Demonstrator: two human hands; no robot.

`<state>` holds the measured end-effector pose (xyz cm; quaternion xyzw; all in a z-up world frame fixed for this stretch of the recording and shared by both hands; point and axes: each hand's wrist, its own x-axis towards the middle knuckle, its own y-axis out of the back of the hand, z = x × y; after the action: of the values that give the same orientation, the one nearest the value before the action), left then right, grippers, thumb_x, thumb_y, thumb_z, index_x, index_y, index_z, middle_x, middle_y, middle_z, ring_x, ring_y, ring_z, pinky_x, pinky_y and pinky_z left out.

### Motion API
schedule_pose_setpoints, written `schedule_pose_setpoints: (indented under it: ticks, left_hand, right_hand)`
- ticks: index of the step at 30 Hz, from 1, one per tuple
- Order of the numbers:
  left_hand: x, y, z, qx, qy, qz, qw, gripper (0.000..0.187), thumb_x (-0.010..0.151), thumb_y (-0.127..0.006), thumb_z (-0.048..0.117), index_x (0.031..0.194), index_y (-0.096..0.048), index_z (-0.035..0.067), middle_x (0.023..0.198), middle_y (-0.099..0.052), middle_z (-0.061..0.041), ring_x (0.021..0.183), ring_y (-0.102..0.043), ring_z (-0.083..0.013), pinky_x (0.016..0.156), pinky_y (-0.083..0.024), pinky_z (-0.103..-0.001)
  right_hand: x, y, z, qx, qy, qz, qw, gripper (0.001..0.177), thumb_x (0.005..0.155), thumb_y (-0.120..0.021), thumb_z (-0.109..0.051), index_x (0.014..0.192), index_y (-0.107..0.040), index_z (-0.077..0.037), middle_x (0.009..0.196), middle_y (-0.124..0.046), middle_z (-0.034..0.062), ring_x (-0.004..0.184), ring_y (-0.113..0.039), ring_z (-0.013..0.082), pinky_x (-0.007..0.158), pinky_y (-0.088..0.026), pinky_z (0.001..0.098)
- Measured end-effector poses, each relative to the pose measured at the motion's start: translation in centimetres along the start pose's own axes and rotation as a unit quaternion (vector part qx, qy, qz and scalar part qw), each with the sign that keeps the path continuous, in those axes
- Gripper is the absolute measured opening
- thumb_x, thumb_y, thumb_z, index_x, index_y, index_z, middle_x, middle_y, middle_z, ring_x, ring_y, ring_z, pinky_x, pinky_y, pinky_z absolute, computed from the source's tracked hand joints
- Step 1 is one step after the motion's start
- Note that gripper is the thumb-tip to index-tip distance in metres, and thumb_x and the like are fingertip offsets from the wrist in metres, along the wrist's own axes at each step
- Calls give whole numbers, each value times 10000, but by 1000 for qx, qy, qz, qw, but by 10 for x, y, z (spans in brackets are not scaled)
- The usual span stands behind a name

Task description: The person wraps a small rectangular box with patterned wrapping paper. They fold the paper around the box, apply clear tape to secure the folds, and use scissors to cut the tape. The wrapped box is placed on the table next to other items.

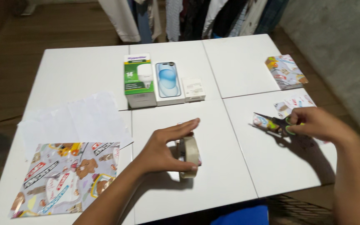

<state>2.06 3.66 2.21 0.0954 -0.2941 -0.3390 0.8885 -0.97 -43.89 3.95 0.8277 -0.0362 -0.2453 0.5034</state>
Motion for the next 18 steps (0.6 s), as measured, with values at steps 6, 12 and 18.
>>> schedule_pose_setpoints:
  ticks: [6,12,18]
  left_hand:
    - [2,-3,4,-30,86,-8,996,1022,583,-953,217,1509,-524,151,1516,-607,-94,1214,-701,-229,1057,-548,-356]
    - [3,-4,5,-33,89,-14,995,1040,589,-952,232,1522,-498,165,1547,-575,-87,1233,-695,-224,1066,-545,-375]
    - [3,-4,6,-43,106,-19,993,1045,581,-940,221,1523,-490,175,1550,-564,-79,1228,-689,-222,1031,-568,-370]
  right_hand:
    - [1,0,38,-88,80,78,990,220,769,-862,-183,797,-691,-48,729,-674,95,639,-622,215,609,-507,385]
    - [-6,-17,23,-157,9,79,984,203,786,-837,-226,897,-710,-114,801,-744,96,756,-680,222,696,-526,391]
    - [-8,-15,10,-202,-10,53,978,196,805,-821,-263,935,-723,-154,890,-761,57,825,-705,219,753,-542,389]
